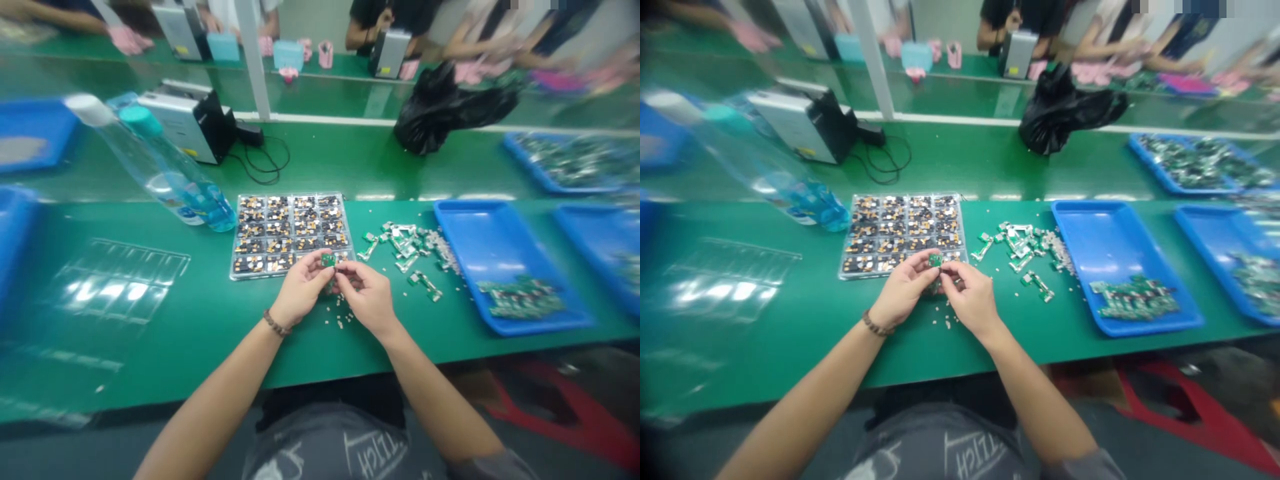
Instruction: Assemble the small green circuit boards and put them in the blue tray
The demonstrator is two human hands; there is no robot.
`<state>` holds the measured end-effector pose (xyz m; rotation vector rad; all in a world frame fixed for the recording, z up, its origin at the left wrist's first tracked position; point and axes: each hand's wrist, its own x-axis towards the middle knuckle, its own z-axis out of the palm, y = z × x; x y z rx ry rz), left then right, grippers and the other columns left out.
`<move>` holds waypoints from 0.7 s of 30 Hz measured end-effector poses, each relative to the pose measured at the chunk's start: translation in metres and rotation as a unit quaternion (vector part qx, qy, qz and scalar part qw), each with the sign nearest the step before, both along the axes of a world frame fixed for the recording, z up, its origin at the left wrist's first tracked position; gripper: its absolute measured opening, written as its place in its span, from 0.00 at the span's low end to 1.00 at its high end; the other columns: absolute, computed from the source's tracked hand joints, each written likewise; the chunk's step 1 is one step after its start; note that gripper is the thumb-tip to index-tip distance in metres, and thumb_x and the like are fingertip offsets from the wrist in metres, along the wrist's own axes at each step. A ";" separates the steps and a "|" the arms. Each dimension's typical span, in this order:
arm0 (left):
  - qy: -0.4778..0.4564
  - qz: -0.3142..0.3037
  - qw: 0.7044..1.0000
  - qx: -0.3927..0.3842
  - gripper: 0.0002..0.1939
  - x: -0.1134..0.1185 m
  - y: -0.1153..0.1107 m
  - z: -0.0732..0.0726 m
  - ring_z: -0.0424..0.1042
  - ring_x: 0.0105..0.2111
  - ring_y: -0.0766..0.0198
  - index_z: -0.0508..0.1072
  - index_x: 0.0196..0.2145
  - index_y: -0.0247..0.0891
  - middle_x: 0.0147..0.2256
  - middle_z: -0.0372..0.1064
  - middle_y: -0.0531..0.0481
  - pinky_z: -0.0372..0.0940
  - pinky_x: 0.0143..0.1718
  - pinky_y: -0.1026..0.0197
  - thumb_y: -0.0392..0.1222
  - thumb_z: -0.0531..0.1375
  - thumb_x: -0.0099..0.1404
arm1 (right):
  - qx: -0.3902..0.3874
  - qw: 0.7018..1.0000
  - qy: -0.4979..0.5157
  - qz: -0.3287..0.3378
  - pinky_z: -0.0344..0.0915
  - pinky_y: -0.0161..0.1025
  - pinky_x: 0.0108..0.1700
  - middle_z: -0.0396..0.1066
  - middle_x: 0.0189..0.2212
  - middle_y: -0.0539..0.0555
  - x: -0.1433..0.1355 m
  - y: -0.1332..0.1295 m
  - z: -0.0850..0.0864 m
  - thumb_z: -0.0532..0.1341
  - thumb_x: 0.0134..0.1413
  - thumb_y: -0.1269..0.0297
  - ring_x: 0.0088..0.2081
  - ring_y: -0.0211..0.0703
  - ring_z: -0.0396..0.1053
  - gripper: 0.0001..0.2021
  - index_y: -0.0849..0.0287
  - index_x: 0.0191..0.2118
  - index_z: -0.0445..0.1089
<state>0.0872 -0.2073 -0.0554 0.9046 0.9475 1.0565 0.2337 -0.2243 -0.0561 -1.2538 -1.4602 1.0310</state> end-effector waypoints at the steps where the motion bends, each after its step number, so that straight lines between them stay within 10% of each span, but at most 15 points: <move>1: -0.003 -0.004 1.000 0.000 0.25 0.000 0.000 -0.001 0.71 0.38 0.65 0.66 0.54 0.36 0.42 0.71 0.45 0.69 0.35 0.66 0.41 0.64 0.60 | 0.014 1.000 -0.017 -0.002 0.76 0.39 0.34 0.75 0.37 0.55 0.002 0.001 0.000 0.60 0.57 0.62 0.32 0.42 0.75 0.09 0.57 0.43 0.72; 21: 0.009 -0.001 1.000 0.002 0.23 0.003 -0.003 0.001 0.71 0.37 0.65 0.66 0.52 0.35 0.40 0.71 0.46 0.67 0.37 0.65 0.40 0.64 0.59 | 0.044 0.996 -0.081 0.016 0.76 0.41 0.38 0.74 0.39 0.55 0.011 -0.001 0.001 0.59 0.58 0.60 0.34 0.43 0.74 0.09 0.55 0.41 0.73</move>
